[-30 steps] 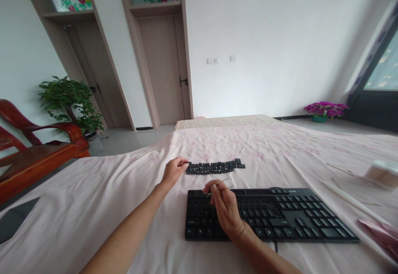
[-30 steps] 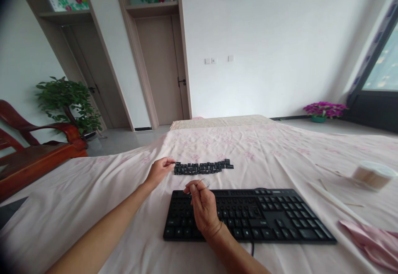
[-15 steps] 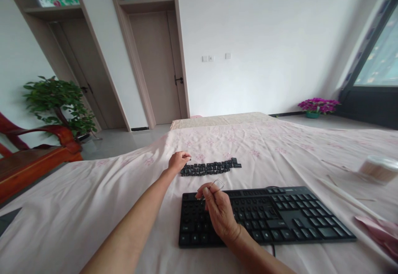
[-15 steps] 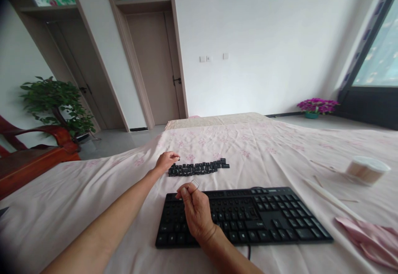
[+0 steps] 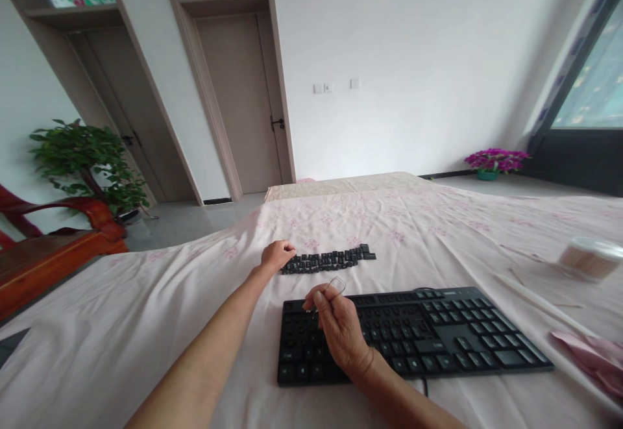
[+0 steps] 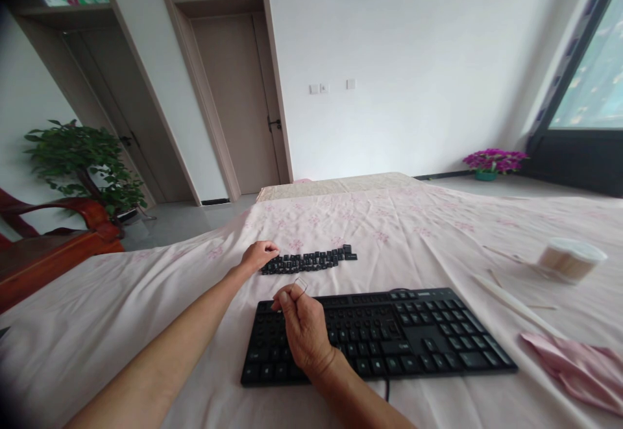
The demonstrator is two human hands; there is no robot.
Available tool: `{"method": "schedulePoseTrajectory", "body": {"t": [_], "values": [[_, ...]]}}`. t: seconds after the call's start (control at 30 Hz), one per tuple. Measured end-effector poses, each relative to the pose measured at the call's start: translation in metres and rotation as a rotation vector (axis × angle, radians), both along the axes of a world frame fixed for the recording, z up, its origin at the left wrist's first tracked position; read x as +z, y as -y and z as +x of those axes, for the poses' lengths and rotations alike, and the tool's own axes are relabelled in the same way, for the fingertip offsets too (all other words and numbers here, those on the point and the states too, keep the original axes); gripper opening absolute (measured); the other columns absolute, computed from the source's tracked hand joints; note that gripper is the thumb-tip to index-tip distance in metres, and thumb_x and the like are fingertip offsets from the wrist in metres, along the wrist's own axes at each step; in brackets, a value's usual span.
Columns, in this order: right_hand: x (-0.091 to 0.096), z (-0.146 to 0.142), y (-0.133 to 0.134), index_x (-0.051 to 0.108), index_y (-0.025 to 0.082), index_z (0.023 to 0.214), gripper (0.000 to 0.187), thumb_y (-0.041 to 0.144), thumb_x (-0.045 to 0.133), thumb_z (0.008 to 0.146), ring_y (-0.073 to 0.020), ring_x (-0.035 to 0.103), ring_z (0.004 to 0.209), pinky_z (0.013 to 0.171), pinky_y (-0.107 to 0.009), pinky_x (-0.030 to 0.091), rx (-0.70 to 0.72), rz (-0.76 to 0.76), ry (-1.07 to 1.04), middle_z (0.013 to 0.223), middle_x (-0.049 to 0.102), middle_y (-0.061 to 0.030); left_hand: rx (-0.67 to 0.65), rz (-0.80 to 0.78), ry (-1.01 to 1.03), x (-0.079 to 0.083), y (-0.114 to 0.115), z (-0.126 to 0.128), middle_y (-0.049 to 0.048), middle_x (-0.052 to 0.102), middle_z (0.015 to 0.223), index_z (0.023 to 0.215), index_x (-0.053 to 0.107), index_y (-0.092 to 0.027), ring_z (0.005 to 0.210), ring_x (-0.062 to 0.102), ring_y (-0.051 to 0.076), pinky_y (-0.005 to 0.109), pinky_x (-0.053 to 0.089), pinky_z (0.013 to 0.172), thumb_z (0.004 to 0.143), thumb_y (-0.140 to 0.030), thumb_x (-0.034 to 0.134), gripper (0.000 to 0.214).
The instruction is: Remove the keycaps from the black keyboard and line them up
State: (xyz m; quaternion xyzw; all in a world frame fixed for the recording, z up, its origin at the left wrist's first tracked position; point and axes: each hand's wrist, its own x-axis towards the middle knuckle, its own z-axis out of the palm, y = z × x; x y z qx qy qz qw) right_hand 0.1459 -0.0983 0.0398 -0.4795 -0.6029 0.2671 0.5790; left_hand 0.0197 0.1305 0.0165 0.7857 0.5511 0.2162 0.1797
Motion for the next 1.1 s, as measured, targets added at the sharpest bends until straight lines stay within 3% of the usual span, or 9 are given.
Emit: {"method": "schedulePoseTrajectory", "body": {"t": [0.3,0.53,0.63,0.77,0.97,1.1], "values": [[0.001,0.000,0.001,0.060,0.018,0.083,0.032,0.038,0.039,0.096,-0.0114,0.051,0.058,0.058,-0.023,0.041,-0.012,-0.007,-0.043,0.074,0.063,-0.0021,0.017,-0.022,0.011,0.007,0.004,0.000,0.0003,0.073,0.087,0.081,0.073,-0.024,0.083,0.064,0.016,0.020,0.042,0.069,0.074,-0.038,0.060,0.020],[0.001,-0.002,0.001,0.058,0.018,0.092,0.030,0.041,0.040,0.095,-0.0100,0.046,0.052,0.052,-0.022,0.040,-0.024,-0.009,-0.158,0.076,0.063,-0.0022,0.060,0.001,0.083,0.026,0.030,-0.008,0.0009,0.073,0.087,0.089,0.072,-0.022,0.086,0.063,0.017,0.020,0.043,0.072,0.082,-0.039,0.053,0.026],[0.007,-0.001,0.001,0.058,0.017,0.095,0.032,0.043,0.040,0.095,-0.0101,0.046,0.052,0.051,-0.022,0.040,-0.026,-0.014,-0.167,0.076,0.063,-0.0027,0.049,0.037,0.139,0.032,0.051,-0.012,0.0017,0.072,0.098,0.095,0.070,-0.022,0.091,0.062,0.017,0.022,0.044,0.077,0.087,-0.037,0.045,0.031],[0.016,0.005,0.002,0.065,0.015,0.086,0.040,0.044,0.038,0.095,-0.0106,0.050,0.053,0.056,-0.023,0.041,0.045,-0.045,-0.015,0.061,0.054,0.0005,-0.020,0.071,0.209,0.036,0.095,-0.015,0.0002,0.070,0.103,0.098,0.070,-0.023,0.098,0.061,0.016,0.022,0.043,0.086,0.088,-0.032,0.044,0.029],[0.014,0.013,0.012,0.068,0.015,0.081,0.047,0.047,0.036,0.095,-0.0097,0.045,0.049,0.053,-0.022,0.036,0.169,-0.094,0.083,0.051,0.046,0.0032,-0.256,0.076,0.354,0.039,0.167,-0.030,0.0022,0.069,0.097,0.092,0.070,-0.021,0.096,0.061,0.018,0.026,0.044,0.089,0.086,-0.033,0.050,0.024],[0.015,0.014,0.018,0.067,0.016,0.078,0.049,0.046,0.034,0.096,-0.0104,0.046,0.051,0.055,-0.022,0.036,0.230,-0.052,0.154,0.054,0.047,0.0025,-0.350,0.038,0.336,0.034,0.190,-0.044,0.0024,0.068,0.094,0.089,0.072,-0.023,0.095,0.060,0.018,0.027,0.042,0.090,0.086,-0.033,0.053,0.021]]}}
